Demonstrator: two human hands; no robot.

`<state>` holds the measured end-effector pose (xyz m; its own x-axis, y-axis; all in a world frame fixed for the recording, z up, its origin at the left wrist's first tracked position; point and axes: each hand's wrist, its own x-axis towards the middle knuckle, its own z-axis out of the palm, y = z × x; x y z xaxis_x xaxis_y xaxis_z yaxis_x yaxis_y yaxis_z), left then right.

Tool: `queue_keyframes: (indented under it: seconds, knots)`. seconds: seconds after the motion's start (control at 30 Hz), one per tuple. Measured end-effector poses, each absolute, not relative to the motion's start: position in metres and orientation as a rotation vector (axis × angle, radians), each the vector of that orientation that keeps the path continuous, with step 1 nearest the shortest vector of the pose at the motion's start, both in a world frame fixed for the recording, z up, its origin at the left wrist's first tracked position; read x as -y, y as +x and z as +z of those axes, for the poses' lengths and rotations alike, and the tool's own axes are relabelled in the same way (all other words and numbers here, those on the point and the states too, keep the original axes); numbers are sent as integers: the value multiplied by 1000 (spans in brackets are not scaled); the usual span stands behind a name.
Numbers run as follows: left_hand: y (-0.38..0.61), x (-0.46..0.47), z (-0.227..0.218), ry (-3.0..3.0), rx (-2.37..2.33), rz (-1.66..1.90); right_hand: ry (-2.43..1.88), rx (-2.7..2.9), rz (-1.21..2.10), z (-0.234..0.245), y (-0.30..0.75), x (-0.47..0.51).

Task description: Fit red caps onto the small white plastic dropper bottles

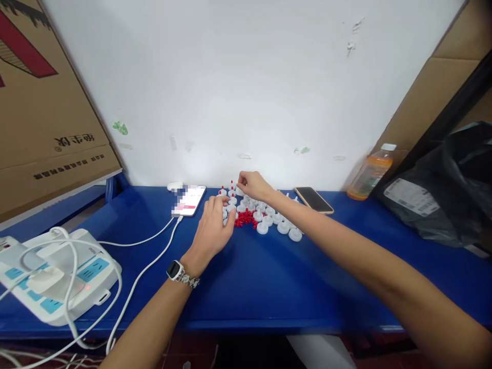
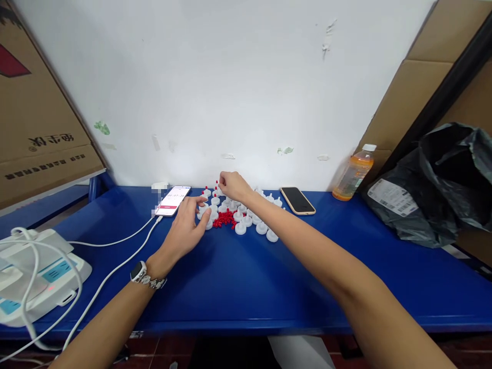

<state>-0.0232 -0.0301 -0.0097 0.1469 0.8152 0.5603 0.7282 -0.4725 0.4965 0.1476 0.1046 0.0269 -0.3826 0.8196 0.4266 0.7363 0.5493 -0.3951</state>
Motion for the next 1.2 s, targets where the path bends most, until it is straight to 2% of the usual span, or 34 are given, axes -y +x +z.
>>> queue_keyframes:
  seconds: [0.1, 0.27, 0.93, 1.07, 1.2]
  knots:
    - [-22, 31, -10, 2293, -1560, 1215, -1359, 2379, 102, 26, 135, -119]
    - [-22, 30, -9, 2272, -1599, 1208, -1415, 2459, 139, 21, 121, -129]
    - [-16, 23, -14, 2313, -1588, 1135, -1717, 2158, 195, 16, 132, -168]
    - [-21, 24, -11, 2295, -1600, 1138, -1678, 2102, 167, 29, 133, -154]
    - [-25, 25, -7, 2341, -1589, 1231, -1426, 1973, 248, 37, 144, -102]
